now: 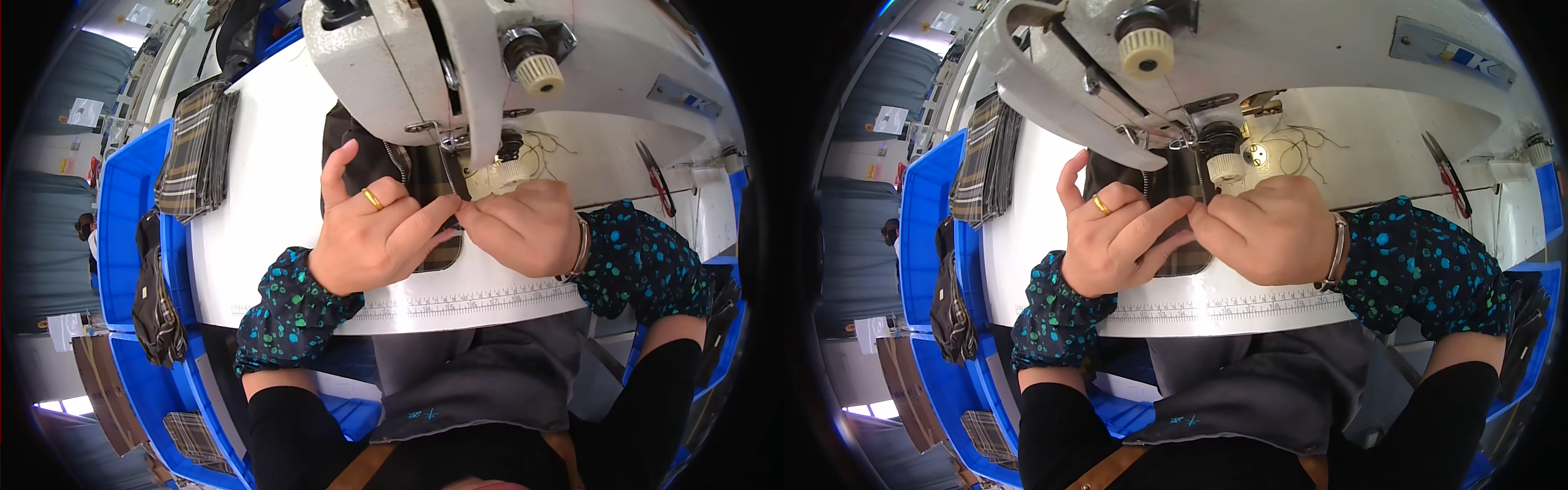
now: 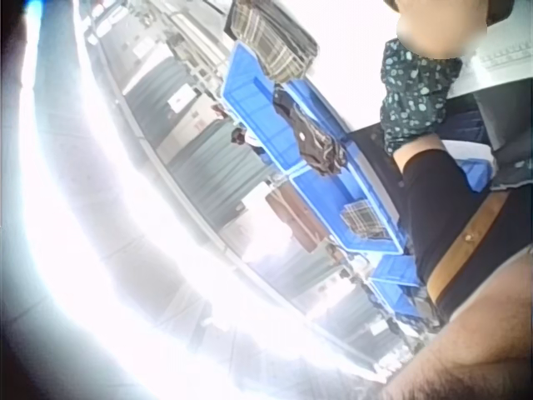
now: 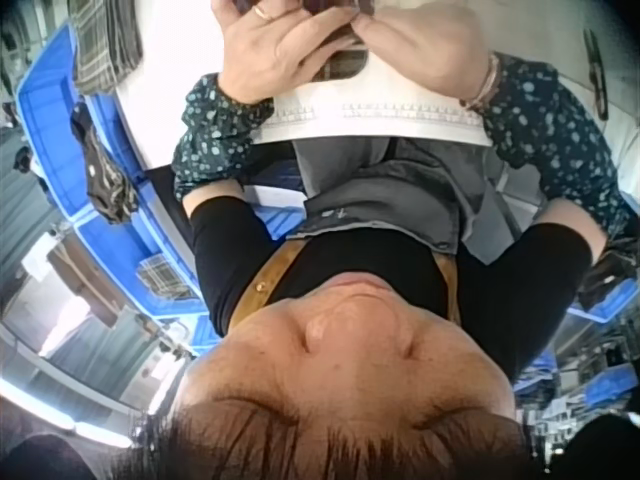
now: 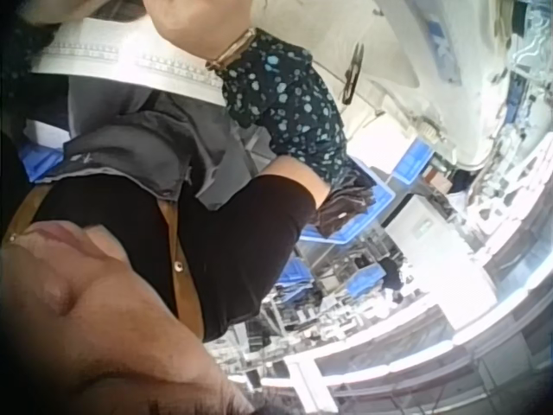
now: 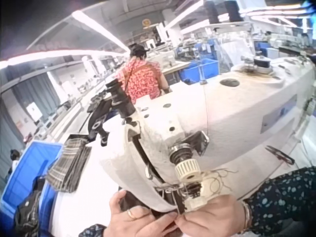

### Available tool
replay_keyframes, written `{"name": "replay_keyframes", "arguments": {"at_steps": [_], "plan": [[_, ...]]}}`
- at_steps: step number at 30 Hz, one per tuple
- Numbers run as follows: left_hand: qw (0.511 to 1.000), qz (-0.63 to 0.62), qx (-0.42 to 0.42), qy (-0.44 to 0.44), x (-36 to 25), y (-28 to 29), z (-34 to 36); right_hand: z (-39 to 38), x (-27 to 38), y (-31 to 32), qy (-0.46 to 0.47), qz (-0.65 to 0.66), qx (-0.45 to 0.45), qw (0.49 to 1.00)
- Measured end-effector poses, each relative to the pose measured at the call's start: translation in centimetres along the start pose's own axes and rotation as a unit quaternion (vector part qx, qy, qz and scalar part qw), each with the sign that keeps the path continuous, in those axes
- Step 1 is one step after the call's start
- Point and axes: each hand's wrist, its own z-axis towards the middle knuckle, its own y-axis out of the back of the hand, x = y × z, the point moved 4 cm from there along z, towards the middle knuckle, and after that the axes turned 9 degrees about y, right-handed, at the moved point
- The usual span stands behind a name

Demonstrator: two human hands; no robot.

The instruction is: The person sews a zipper onto a dark fabric pouch using an industrial sewing machine. They repeatedly pick up a pouch from a blue bin, align the zipper, and stitch it in place. After sewing, the person places the finished pouch into a bin and retrieves another one to continue the process.

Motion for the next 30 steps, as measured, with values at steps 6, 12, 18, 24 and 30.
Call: {"name": "replay_keyframes", "arguments": {"at_steps": [6, 12, 18, 24, 30], "plan": [[1.000, 0.016, -0.009, -0.014, -0.2, 1.4, -0.3, 0.0, 2.2, -0.3, -0.019, 0.000, 0.110, 0.994], [0.986, -0.041, 0.157, 0.048, -1.8, -0.3, -1.4, -1.3, 5.2, -1.1, -0.031, 0.029, 0.251, 0.967], [0.980, -0.063, 0.172, 0.072, -2.3, -1.4, -2.2, -1.1, 6.2, -0.4, -0.031, 0.022, 0.267, 0.963], [0.980, -0.065, 0.170, 0.077, -2.6, -1.3, -2.1, -0.7, 5.9, -0.2, -0.026, 0.042, 0.255, 0.966], [0.979, -0.074, 0.171, 0.082, -2.5, -1.5, -2.2, -0.6, 5.7, -0.2, -0.029, 0.046, 0.252, 0.966]]}}
